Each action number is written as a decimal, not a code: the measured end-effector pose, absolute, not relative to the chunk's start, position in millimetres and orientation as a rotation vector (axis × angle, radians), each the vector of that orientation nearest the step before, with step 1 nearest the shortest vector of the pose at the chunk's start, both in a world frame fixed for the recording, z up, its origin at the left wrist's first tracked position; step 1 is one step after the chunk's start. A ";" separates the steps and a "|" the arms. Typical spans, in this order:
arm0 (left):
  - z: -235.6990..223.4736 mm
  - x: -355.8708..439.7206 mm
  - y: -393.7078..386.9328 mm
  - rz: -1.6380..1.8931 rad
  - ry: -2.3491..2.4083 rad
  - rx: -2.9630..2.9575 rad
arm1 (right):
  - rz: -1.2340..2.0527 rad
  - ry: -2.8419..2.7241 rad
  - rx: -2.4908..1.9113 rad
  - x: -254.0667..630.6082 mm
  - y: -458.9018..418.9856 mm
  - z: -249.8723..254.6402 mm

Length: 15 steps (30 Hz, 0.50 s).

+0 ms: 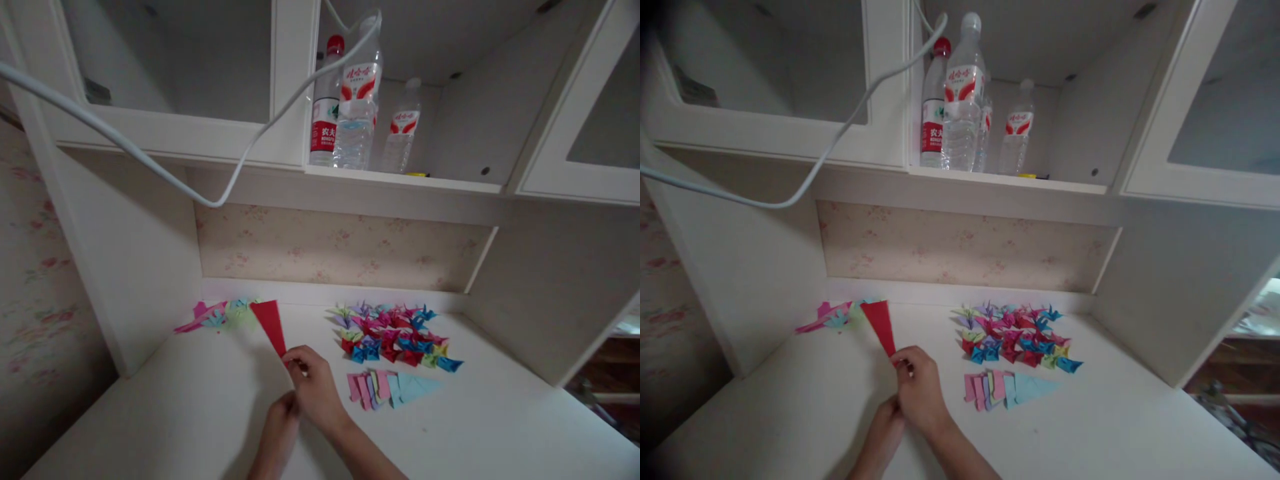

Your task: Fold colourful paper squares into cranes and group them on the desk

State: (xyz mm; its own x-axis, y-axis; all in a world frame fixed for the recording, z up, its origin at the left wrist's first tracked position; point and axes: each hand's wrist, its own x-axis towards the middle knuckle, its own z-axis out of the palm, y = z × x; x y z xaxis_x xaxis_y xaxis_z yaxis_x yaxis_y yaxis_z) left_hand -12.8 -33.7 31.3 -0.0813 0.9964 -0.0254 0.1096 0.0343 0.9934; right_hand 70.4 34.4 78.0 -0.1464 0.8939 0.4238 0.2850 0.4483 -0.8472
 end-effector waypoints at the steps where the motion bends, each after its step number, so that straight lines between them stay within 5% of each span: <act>1: 19.2 -11.2 -12.5 1.213 1.369 1.203 | 0.813 -1.587 -1.058 90.1 25.3 72.1; 7: -30.8 -4.1 28.4 1.288 1.208 0.986 | 1.012 -1.322 -1.137 170.6 -18.3 14.9; 15: 3.2 -8.6 3.2 1.220 1.106 1.015 | 1.189 -1.108 -1.016 171.6 -20.4 -10.0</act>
State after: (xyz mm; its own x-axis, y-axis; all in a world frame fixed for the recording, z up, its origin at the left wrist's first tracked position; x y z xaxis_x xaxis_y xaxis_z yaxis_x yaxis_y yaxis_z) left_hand -8.6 3.2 3.2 0.0173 0.9962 -0.0857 -0.1827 0.0874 0.9793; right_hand 171.6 -20.4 -10.0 0.0370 0.9939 0.1038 -0.1733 0.1087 -0.9789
